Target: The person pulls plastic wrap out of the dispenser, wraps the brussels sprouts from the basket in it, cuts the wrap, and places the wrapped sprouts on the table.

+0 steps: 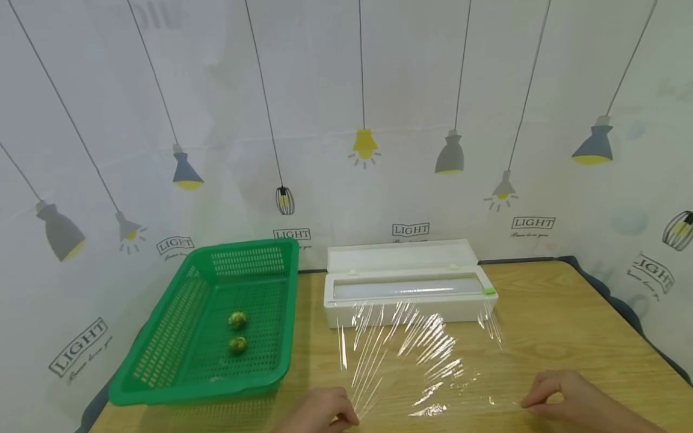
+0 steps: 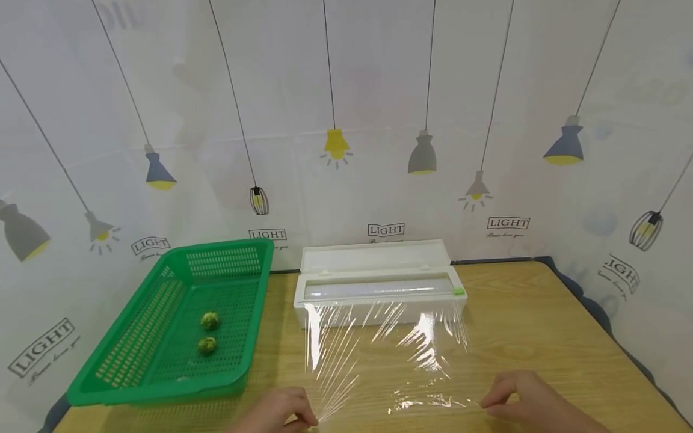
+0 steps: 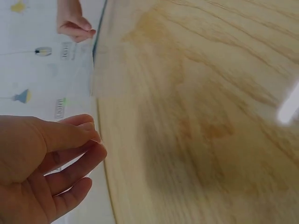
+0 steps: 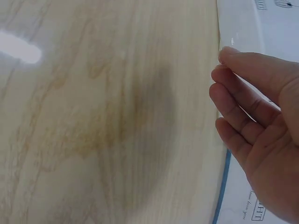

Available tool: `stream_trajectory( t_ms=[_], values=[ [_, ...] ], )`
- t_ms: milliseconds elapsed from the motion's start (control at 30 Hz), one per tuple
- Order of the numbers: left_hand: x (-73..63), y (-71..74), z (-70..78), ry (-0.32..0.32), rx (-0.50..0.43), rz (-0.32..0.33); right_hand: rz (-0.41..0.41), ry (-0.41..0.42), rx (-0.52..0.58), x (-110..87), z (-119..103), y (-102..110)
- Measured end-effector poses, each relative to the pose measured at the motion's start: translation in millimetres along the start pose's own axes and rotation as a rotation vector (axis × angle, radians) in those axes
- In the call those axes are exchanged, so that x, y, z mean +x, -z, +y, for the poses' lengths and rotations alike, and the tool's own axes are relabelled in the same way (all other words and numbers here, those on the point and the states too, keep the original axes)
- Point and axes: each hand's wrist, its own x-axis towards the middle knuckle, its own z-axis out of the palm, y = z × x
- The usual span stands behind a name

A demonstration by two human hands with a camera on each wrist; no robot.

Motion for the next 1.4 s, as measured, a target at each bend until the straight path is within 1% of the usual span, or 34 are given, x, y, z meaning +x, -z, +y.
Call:
stream_trajectory(
  t_ms=[100, 167, 200, 233, 300, 400, 433, 500, 600, 667, 767, 833, 867, 967, 1067, 1200, 1267, 1300, 1400],
  values=[
    [0.8, -4.0, -0.2, 0.100, -0.026, -0.068, -0.014, -0.038, 0.008, 2.5, 0, -4],
    [1.6, -6.6, -1.0, 0.147, -0.050, -0.105, -0.019, -0.067, 0.017, 3.5, -1, -6],
    [1.8, -8.2, -1.7, 0.160, -0.052, -0.115, -0.021, -0.078, 0.029, 4.2, -1, -7],
    [1.7, -9.6, -2.7, 0.166, -0.050, -0.122, -0.023, -0.083, 0.036, 5.0, -2, -8],
    [1.4, -11.7, -4.7, 0.154, -0.031, -0.124, -0.027, -0.098, 0.055, 6.7, -2, -10],
    [0.8, -13.1, -7.7, 0.128, -0.002, -0.120, -0.036, -0.083, 0.029, 9.8, -1, -12],
    [0.7, -13.4, -8.5, 0.122, 0.008, -0.120, -0.042, -0.093, 0.025, 10.7, -1, -12],
    [1.0, -13.5, -9.4, 0.123, 0.018, -0.129, -0.052, -0.096, -0.007, 12.9, 0, -13],
    [1.9, -13.4, -9.5, 0.147, 0.020, -0.153, -0.051, -0.121, -0.032, 16.1, 0, -14],
    [2.4, -13.1, -8.9, 0.174, 0.016, -0.173, -0.039, -0.142, -0.034, 18.3, -1, -15],
    [3.0, -12.6, -8.2, 0.219, 0.002, -0.202, -0.026, -0.218, 0.023, 21.2, -3, -16],
    [3.4, -12.6, -8.1, 0.246, -0.010, -0.219, -0.022, -0.242, 0.041, 22.7, -3, -16],
    [3.5, -12.5, -8.0, 0.261, -0.019, -0.225, -0.016, -0.251, 0.041, 23.3, -3, -16],
    [3.1, -12.9, -8.3, 0.276, -0.020, -0.230, 0.008, -0.235, 0.003, 24.3, -2, -17],
    [1.0, -13.1, -7.9, 0.264, -0.020, -0.224, 0.045, -0.245, -0.025, 25.5, -1, -20],
    [-3.0, -12.5, -7.4, 0.263, -0.048, -0.245, 0.076, -0.292, -0.050, 27.2, -2, -23],
    [-5.9, -12.8, -7.5, 0.247, -0.039, -0.252, 0.083, -0.313, -0.063, 28.1, -2, -24],
    [-7.6, -13.2, -7.7, 0.230, -0.021, -0.252, 0.083, -0.320, -0.066, 28.6, -2, -25],
    [-15.2, -15.4, -9.9, 0.128, 0.036, -0.237, 0.081, -0.330, -0.053, 29.4, -1, -26]
  ],
)
